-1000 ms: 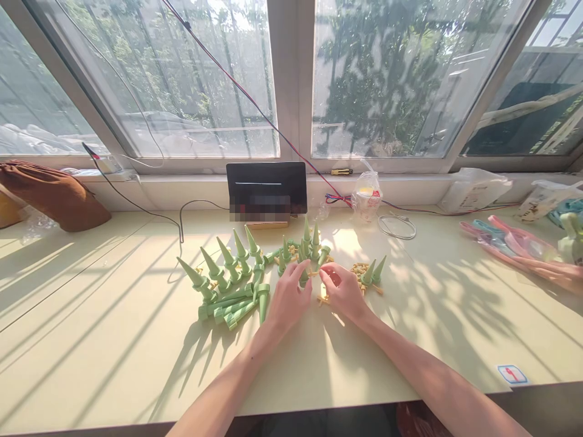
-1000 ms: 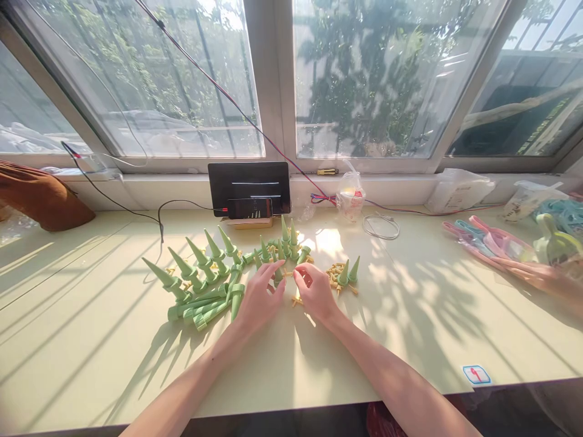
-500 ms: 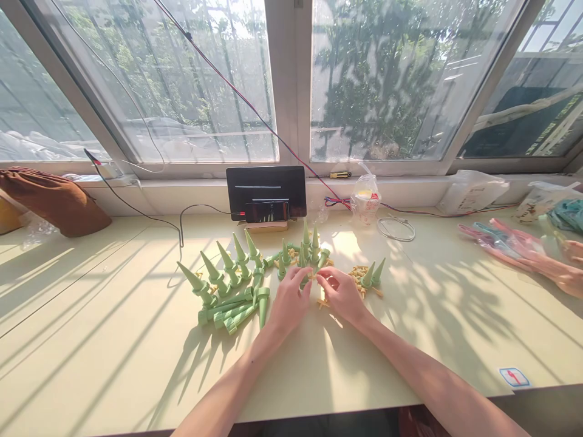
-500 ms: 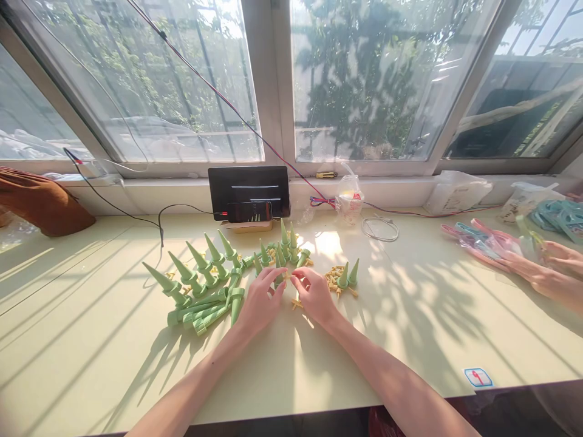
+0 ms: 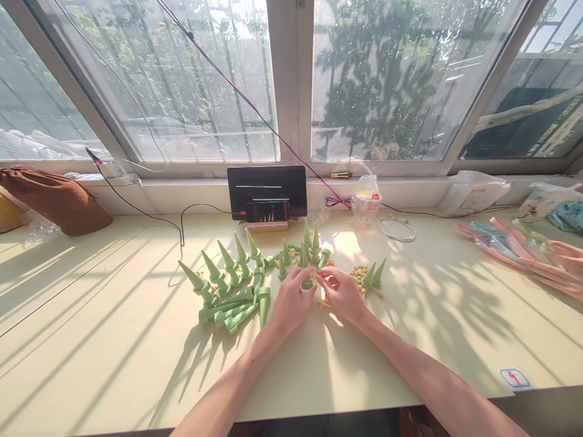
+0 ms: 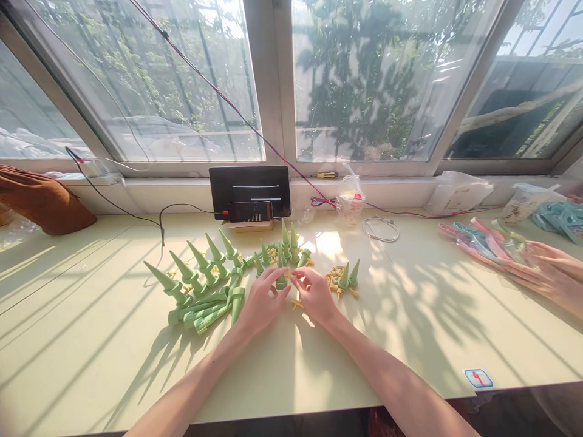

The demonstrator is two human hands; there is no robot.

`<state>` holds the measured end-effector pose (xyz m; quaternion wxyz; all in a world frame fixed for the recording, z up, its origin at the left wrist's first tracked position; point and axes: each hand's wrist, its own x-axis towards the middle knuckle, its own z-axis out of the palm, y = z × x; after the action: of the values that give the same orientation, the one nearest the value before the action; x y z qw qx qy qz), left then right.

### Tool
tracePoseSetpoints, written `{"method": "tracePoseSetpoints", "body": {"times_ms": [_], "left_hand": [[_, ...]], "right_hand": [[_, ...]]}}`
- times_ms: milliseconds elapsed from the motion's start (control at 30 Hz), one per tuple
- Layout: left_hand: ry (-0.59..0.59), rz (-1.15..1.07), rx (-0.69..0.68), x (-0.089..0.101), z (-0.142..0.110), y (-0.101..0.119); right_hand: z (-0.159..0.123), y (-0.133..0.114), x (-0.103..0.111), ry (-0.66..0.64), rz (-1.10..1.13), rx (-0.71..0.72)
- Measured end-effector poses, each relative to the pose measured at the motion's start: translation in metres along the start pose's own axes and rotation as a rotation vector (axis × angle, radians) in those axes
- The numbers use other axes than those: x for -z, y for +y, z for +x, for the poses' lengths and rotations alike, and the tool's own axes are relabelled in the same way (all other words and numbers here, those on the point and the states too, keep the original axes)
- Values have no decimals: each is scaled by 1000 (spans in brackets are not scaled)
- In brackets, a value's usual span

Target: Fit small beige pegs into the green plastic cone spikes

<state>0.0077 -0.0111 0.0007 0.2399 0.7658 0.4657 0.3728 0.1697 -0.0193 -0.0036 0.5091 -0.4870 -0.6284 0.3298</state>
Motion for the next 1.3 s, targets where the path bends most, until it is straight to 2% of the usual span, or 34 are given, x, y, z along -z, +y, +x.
{"method": "tracePoseSetpoints", "body": {"times_ms": [867,1300], "left_hand": [[33,14,-33,0,0,1],[-23,-6,-40,0,-1,0]], "right_hand": [[1,2,-2,2,-27,-10],[1,-2,-1,-18,-56,-30]]}}
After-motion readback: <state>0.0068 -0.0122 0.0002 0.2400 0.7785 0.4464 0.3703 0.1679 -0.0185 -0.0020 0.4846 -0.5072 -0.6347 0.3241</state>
